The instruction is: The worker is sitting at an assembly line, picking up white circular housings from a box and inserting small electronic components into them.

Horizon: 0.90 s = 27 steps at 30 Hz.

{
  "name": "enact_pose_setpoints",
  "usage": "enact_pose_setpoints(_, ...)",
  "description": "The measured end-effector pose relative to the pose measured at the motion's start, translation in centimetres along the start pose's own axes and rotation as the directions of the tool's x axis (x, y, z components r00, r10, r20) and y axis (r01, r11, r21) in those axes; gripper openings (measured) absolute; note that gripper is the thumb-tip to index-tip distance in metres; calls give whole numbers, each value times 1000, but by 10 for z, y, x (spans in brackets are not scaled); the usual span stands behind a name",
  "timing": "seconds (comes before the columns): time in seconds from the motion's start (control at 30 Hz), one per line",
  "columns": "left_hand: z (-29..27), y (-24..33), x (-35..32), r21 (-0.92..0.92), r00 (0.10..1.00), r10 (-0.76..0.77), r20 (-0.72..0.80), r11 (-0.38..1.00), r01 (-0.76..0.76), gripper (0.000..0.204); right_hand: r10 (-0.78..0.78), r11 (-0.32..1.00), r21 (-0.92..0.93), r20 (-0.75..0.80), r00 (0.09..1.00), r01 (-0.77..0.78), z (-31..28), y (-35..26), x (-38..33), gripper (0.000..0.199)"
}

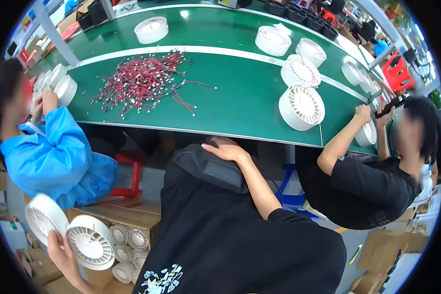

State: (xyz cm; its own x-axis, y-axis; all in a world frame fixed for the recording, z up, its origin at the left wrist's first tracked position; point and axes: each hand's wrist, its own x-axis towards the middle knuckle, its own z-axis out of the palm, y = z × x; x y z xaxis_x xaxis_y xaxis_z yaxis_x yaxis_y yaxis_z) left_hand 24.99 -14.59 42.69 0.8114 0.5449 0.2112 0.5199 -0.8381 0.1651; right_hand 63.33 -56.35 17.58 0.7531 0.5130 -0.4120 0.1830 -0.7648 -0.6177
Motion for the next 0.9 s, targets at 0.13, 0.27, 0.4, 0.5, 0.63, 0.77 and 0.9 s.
enact_pose_setpoints(0.13,-13,148,84,-92,892,389,-231,904,-418,15,-116,993,12,28,993,116,9,2,12,82)
enact_pose_setpoints(0.27,45,304,169,-125,539,826,-166,524,-842,17,-285,951,81,-137,949,298,20,20,13,80)
enact_pose_setpoints(0.4,151,467,234,-231,219,973,-76,196,-953,17,-340,926,108,-181,923,362,22,24,5,76)
enact_pose_setpoints(0.5,211,537,257,-318,123,990,65,137,-938,18,-288,957,-72,-320,903,280,18,16,-3,72)
enact_pose_setpoints(0.63,245,577,258,-371,127,992,-7,116,-922,20,-113,993,-34,-161,981,109,-3,5,-45,74)
enact_pose_setpoints(0.77,261,596,252,-390,129,983,-130,69,-918,21,-425,905,53,47,904,422,-91,-19,-134,66)
enact_pose_setpoints(0.9,276,602,252,-360,139,963,-233,47,-932,23,-592,780,146,-146,793,609,-209,-18,-175,58)
